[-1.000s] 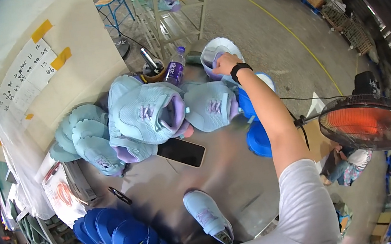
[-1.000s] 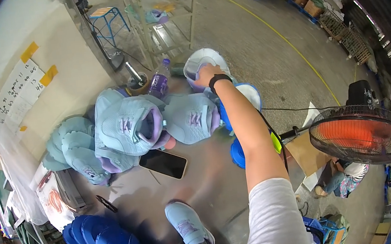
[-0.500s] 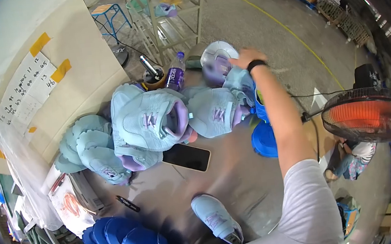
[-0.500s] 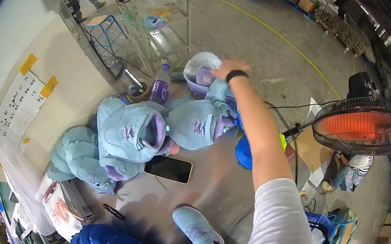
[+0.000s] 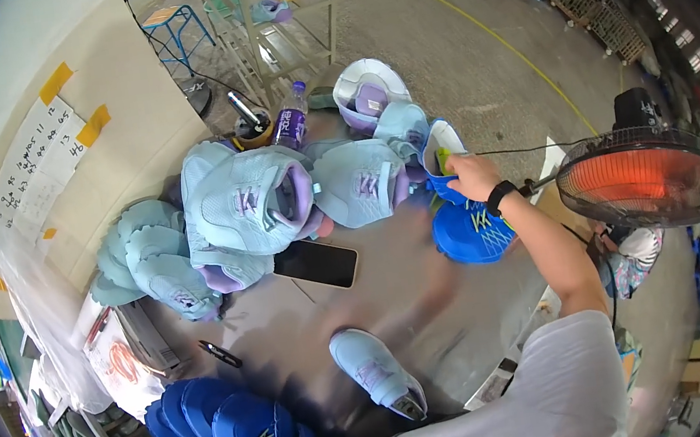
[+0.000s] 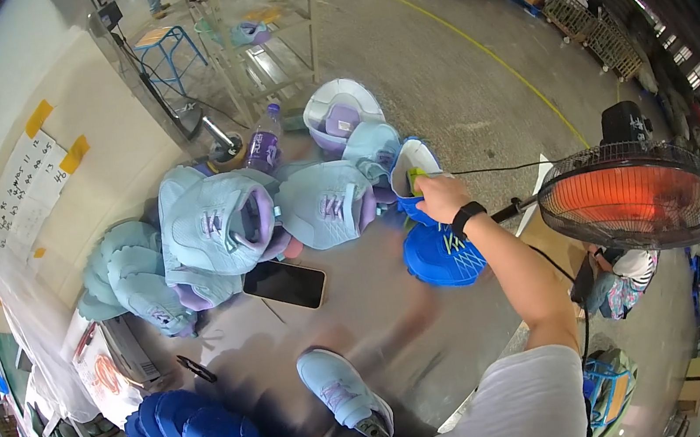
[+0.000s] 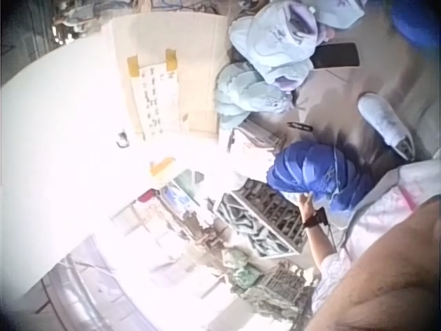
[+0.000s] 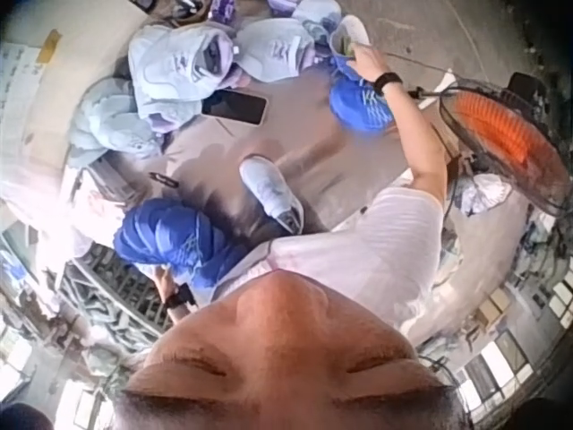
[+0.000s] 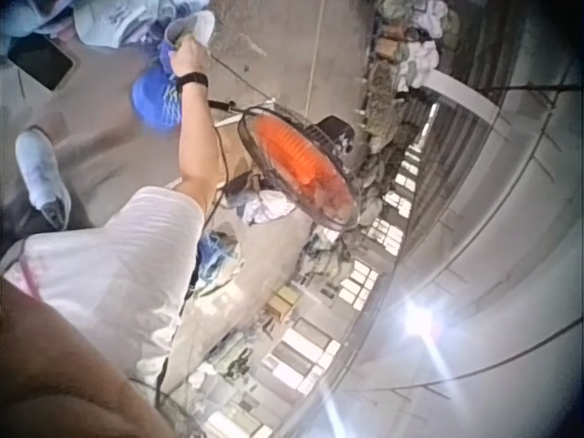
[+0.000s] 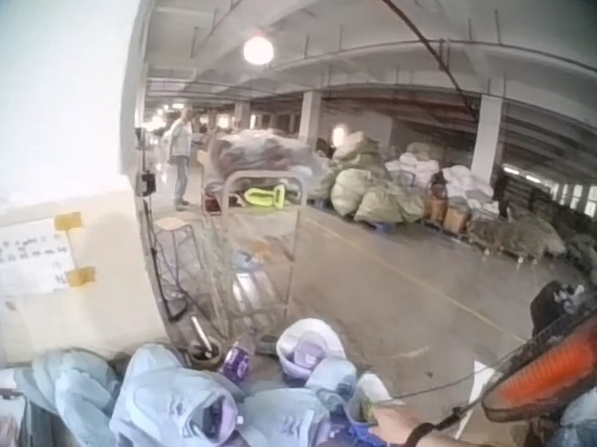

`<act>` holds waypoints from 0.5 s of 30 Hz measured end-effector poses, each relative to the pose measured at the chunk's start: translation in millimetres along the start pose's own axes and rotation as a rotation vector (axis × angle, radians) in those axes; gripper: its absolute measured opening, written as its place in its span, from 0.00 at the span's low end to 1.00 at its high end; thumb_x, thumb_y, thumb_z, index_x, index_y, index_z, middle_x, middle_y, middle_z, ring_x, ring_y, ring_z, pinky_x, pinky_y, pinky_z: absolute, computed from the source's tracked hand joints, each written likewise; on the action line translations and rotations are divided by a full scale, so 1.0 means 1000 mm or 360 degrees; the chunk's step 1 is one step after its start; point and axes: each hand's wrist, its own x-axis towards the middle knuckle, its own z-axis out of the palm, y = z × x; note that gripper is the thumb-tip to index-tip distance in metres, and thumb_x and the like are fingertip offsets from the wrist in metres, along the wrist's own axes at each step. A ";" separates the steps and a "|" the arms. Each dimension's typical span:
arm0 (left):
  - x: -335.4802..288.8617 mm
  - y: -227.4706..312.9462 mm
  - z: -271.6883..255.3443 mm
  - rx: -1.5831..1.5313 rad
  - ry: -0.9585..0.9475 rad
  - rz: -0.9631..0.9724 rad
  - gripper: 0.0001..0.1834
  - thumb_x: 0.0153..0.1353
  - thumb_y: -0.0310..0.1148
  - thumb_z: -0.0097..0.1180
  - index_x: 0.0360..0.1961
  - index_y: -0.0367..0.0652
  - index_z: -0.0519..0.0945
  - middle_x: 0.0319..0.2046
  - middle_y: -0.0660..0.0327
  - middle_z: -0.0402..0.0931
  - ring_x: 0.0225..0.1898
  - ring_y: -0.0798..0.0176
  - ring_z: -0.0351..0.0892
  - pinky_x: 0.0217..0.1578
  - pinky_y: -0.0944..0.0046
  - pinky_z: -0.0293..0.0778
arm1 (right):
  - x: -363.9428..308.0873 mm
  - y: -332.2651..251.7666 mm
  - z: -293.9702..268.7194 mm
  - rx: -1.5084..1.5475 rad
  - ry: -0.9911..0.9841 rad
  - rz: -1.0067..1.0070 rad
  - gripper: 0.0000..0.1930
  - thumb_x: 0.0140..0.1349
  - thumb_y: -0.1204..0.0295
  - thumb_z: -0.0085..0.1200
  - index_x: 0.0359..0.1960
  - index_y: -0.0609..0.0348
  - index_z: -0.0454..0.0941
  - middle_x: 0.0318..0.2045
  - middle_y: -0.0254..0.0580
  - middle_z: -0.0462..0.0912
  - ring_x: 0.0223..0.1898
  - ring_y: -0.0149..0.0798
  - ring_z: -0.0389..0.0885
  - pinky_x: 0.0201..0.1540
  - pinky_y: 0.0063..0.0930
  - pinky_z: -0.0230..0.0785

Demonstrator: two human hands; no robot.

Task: Sort and organize various upper components of shoes at a workstation in a factory.

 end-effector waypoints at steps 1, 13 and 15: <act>0.002 -0.002 0.002 -0.0010 0.0052 -0.0017 0.20 0.51 0.26 0.57 0.45 0.32 0.69 0.33 0.59 0.70 0.31 0.66 0.64 0.29 0.66 0.64 | -0.004 0.004 0.001 0.0061 0.0096 -0.0038 0.09 0.49 0.67 0.58 0.27 0.56 0.74 0.29 0.42 0.80 0.34 0.47 0.78 0.35 0.37 0.69; 0.016 -0.025 -0.012 0.0061 -0.0017 -0.0112 0.23 0.50 0.24 0.57 0.48 0.30 0.67 0.38 0.57 0.71 0.38 0.64 0.67 0.38 0.65 0.66 | -0.058 -0.037 -0.006 0.0702 0.0216 -0.0520 0.07 0.50 0.70 0.56 0.29 0.57 0.74 0.23 0.44 0.78 0.26 0.46 0.77 0.29 0.36 0.68; 0.017 -0.027 -0.013 0.0040 -0.0019 -0.0081 0.23 0.50 0.24 0.56 0.48 0.30 0.67 0.38 0.57 0.71 0.39 0.64 0.67 0.38 0.65 0.66 | -0.050 -0.045 0.006 0.0769 0.0162 -0.0480 0.08 0.51 0.66 0.55 0.25 0.56 0.75 0.20 0.43 0.77 0.24 0.47 0.77 0.27 0.38 0.67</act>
